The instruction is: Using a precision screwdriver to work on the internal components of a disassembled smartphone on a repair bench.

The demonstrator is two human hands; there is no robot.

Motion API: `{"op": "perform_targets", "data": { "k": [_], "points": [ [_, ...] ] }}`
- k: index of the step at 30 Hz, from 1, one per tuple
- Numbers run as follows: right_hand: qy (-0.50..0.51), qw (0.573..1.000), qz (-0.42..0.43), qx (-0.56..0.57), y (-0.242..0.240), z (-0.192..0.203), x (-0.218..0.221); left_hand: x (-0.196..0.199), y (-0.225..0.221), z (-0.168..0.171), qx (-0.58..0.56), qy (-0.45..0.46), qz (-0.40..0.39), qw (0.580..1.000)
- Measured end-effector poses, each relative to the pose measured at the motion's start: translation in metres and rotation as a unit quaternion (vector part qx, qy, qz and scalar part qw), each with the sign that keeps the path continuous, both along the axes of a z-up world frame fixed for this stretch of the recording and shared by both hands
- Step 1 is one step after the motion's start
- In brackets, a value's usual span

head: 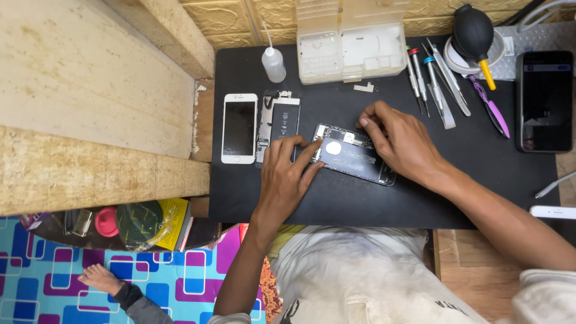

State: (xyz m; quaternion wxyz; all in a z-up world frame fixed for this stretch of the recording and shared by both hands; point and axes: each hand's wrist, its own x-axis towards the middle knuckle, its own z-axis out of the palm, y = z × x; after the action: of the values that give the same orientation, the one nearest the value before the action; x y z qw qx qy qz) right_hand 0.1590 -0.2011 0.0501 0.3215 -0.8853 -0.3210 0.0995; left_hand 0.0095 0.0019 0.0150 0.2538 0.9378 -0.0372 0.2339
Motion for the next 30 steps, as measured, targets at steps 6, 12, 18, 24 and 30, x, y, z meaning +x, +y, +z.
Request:
{"op": "perform_targets", "data": {
  "k": [6,12,18,24,30],
  "points": [
    [0.056,0.998,0.009,0.025,0.003,0.014,-0.014,0.006,0.009,0.008,-0.015,0.05,-0.037,0.998],
    [0.103,0.99,0.019,0.094,0.008,0.02,-0.016,0.002,0.001,0.015,-0.032,0.079,-0.058,0.995],
    [0.104,0.981,0.049,0.156,0.004,0.026,-0.015,0.004,0.001,0.009,-0.104,0.078,-0.059,0.99],
    [0.074,0.975,0.057,0.204,-0.006,0.031,-0.016,0.0,-0.006,0.004,-0.117,0.052,-0.046,0.991],
    [-0.034,0.985,0.1,0.137,-0.009,0.021,-0.022,-0.006,-0.015,-0.005,-0.115,0.002,-0.026,0.993]
  ]
}}
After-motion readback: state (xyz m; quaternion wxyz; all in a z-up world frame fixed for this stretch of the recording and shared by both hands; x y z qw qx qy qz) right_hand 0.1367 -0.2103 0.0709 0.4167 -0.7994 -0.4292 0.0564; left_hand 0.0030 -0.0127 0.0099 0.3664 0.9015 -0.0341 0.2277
